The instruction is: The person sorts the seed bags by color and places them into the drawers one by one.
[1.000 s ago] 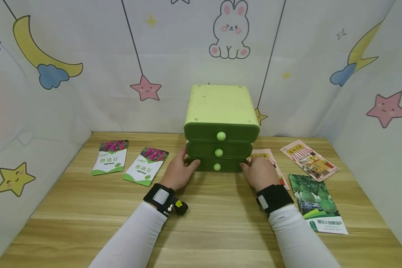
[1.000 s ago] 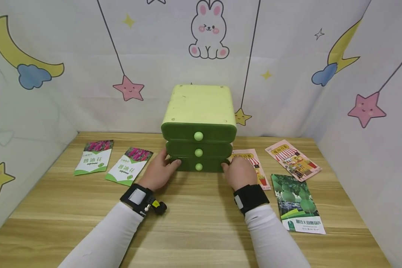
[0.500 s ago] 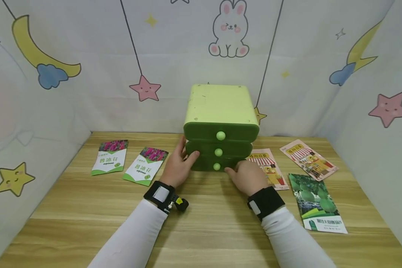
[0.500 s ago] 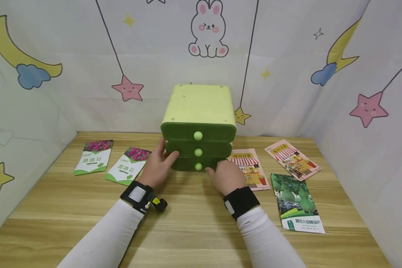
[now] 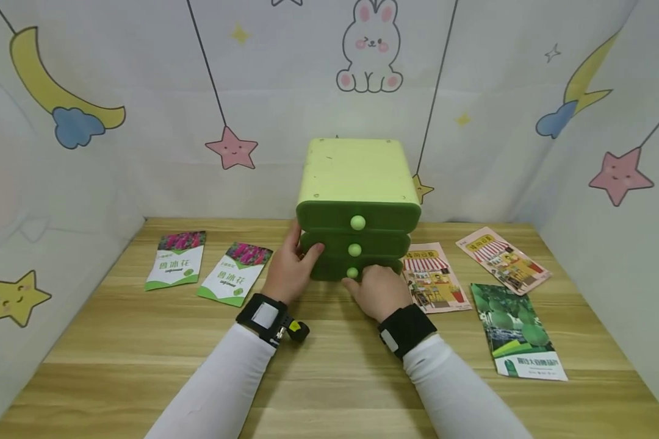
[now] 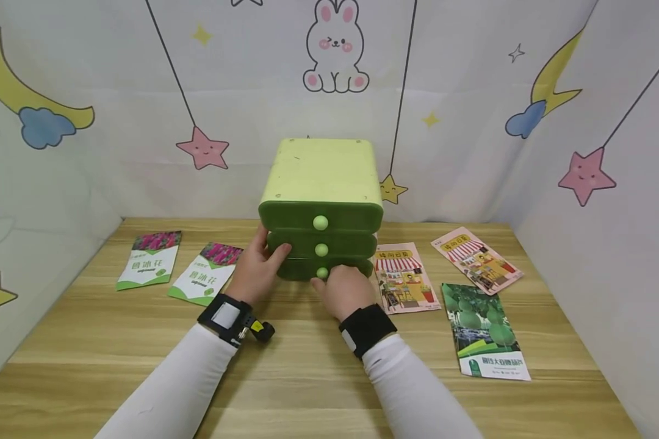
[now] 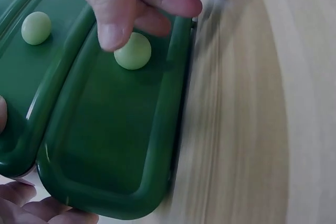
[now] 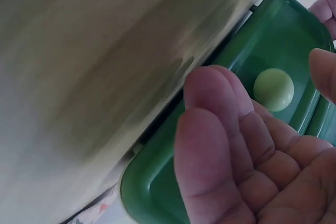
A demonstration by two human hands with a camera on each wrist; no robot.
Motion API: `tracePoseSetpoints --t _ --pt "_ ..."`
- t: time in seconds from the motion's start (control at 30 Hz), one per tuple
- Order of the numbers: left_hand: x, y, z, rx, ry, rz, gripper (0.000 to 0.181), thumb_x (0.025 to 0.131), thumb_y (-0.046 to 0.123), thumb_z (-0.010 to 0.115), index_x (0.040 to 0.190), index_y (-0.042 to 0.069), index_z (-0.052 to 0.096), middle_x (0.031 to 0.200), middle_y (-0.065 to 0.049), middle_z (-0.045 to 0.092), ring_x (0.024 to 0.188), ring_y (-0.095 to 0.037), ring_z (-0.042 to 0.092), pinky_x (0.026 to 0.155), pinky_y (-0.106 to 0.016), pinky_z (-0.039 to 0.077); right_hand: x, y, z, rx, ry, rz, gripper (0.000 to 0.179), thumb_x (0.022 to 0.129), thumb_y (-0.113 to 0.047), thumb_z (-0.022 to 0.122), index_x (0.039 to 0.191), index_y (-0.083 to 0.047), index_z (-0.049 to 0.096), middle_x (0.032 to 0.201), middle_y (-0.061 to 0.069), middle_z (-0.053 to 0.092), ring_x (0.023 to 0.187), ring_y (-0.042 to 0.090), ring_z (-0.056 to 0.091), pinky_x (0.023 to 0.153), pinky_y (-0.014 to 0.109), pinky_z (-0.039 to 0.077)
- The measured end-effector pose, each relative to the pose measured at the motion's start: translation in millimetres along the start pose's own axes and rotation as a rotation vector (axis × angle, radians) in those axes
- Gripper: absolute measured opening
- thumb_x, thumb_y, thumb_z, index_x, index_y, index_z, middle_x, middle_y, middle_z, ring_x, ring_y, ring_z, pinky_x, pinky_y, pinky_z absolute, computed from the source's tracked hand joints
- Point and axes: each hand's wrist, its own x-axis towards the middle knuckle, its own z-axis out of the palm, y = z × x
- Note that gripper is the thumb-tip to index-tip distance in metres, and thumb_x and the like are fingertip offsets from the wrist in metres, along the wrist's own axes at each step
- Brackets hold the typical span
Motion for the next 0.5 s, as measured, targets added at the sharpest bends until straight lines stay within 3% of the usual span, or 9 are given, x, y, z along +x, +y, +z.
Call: tracePoseSetpoints --t 0.5 --pt "3.0 -3.8 -1.6 -0.046 0.005 0.013 0.058 0.090 0.045 0.058 0.139 0.054 0.029 0.139 0.016 0.041 0.111 -0.012 0.050 0.083 -0.036 0.051 11.1 -8.8 3.3 0.023 -0.061 0.065 0.051 0.092 -0.045 0.055 0.052 -0.015 0.053 0.049 0.003 0.051 0.041 0.015 0.047 0.038 0.033 0.041"
